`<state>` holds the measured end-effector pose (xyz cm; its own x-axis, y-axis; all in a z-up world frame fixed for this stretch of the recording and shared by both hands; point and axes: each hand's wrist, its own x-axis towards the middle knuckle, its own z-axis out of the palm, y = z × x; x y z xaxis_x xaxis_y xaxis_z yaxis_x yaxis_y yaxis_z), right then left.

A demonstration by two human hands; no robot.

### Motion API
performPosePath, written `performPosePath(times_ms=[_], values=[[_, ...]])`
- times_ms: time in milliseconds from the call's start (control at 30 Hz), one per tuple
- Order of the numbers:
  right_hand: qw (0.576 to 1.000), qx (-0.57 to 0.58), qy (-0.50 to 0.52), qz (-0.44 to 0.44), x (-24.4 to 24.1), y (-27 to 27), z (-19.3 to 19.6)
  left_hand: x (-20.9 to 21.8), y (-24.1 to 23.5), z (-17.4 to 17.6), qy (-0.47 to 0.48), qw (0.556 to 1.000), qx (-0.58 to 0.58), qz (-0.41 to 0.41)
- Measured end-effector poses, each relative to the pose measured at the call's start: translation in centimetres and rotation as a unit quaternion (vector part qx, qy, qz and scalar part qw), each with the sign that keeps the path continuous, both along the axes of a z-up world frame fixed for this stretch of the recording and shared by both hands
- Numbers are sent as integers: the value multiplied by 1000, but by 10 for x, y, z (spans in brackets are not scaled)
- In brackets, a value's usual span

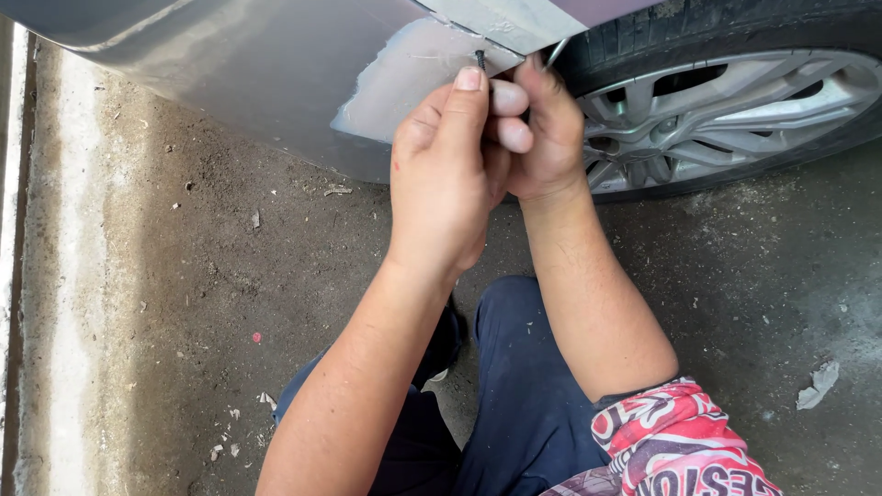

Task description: The person uses a screwdriver to push and manipulate a dent on the side panel of a car near the wheel. They repeatedly apply pressure to the dented area and occasionally wipe the surface with a cloth.

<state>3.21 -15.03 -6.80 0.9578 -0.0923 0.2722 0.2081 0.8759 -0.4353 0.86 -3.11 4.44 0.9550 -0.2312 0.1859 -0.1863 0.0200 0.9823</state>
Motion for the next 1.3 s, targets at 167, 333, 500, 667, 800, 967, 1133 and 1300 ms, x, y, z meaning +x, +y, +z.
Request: performPosePath(times_ms=[167,333,500,667,800,967,1133,1300], values=[[998,32,44,-10,0,2,12,4,4,2,210,963,-150,-80],[999,28,43,1,1,-5,6,1,5,11,-9,1000,-5,-4],[998,29,22,48,2,-12,7,6,7,2,-3,997,-60,-39],[991,68,100,54,0,-12,22,6,6,10,214,962,-150,-78],[995,49,64,56,8,-21,-15,-1,4,6,12,998,-16,-57],[994,50,30,88,4,-21,3,1,-2,-11,128,982,-127,-47],[988,94,66,103,8,-18,-3,7,5,0,192,960,-176,-101],[993,46,-42,96,11,-16,-19,4,7,11,-47,998,7,-32]])
